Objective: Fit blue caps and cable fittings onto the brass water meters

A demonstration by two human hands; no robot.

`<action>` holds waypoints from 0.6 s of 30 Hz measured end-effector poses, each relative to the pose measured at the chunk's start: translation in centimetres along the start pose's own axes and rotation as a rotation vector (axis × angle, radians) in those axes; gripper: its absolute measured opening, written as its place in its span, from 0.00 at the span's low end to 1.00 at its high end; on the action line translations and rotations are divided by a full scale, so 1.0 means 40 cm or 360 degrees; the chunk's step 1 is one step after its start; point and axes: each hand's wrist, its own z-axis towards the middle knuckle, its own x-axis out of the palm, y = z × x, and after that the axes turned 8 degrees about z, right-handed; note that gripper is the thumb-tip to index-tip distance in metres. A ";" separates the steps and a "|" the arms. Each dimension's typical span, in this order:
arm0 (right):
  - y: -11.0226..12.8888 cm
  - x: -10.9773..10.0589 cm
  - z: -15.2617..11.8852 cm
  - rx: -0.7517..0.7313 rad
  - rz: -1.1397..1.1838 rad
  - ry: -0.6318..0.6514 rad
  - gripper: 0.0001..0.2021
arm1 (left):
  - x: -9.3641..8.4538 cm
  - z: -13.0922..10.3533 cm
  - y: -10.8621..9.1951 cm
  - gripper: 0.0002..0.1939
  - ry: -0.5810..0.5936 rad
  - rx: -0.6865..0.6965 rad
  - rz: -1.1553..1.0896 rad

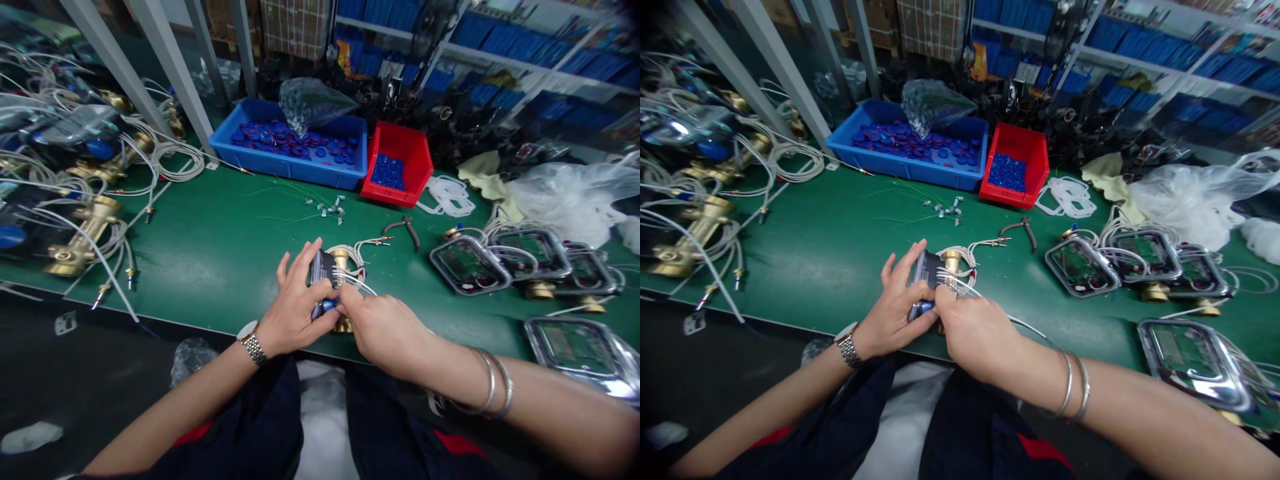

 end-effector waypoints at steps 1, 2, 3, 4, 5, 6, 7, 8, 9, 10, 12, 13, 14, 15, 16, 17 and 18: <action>0.002 -0.001 0.001 -0.0013 -0.0019 -0.0011 0.09 | 0.000 0.000 -0.004 0.08 -0.0015 -0.0021 0.0029; 0.005 0.002 0.001 -0.0020 -0.0027 -0.0034 0.08 | 0.000 0.001 -0.008 0.08 -0.0027 -0.0040 0.0052; 0.007 0.007 0.001 -0.0019 -0.0022 -0.0067 0.07 | -0.001 0.001 -0.012 0.07 -0.0037 -0.0056 0.0069; 0.009 0.014 0.001 -0.0008 -0.0004 -0.0106 0.06 | -0.001 0.001 -0.015 0.08 -0.0046 -0.0068 0.0081; 0.011 0.021 0.000 0.0004 0.0022 -0.0144 0.06 | -0.001 0.000 -0.017 0.08 -0.0055 -0.0079 0.0090; 0.011 0.028 -0.001 0.0008 0.0052 -0.0181 0.06 | -0.001 0.000 -0.019 0.08 -0.0060 -0.0088 0.0099; 0.010 0.032 -0.004 -0.0003 0.0090 -0.0213 0.06 | -0.001 -0.001 -0.020 0.09 -0.0060 -0.0094 0.0109; 0.007 0.034 -0.009 -0.0031 0.0139 -0.0234 0.07 | -0.002 -0.002 -0.021 0.09 -0.0058 -0.0099 0.0121; -0.001 0.035 -0.018 -0.0059 0.0202 -0.0244 0.07 | -0.003 -0.004 -0.023 0.10 -0.0060 -0.0103 0.0133; -0.013 0.037 -0.032 -0.0075 0.0279 -0.0257 0.07 | -0.004 -0.005 -0.024 0.10 -0.0061 -0.0104 0.0144; -0.054 0.051 -0.076 -0.0039 0.0457 -0.0282 0.06 | -0.005 -0.007 -0.027 0.10 -0.0075 -0.0104 0.0156; -0.081 0.067 -0.107 0.0005 0.0530 -0.0307 0.05 | -0.005 -0.009 -0.029 0.10 -0.0090 -0.0106 0.0159; -0.109 0.088 -0.142 0.0054 0.0570 -0.0351 0.06 | -0.005 -0.010 -0.030 0.09 -0.0107 -0.0111 0.0162; -0.137 0.115 -0.181 0.0082 0.0568 -0.0418 0.09 | -0.005 -0.010 -0.032 0.09 -0.0122 -0.0117 0.0164; -0.159 0.142 -0.222 0.0078 0.0515 -0.0525 0.12 | -0.004 -0.011 -0.034 0.09 -0.0139 -0.0126 0.0169; -0.174 0.169 -0.263 0.0040 0.0426 -0.0658 0.16 | -0.004 -0.012 -0.035 0.09 -0.0160 -0.0138 0.0175; -0.179 0.191 -0.300 -0.0053 0.0323 -0.0774 0.17 | -0.003 -0.012 -0.037 0.09 -0.0177 -0.0148 0.0182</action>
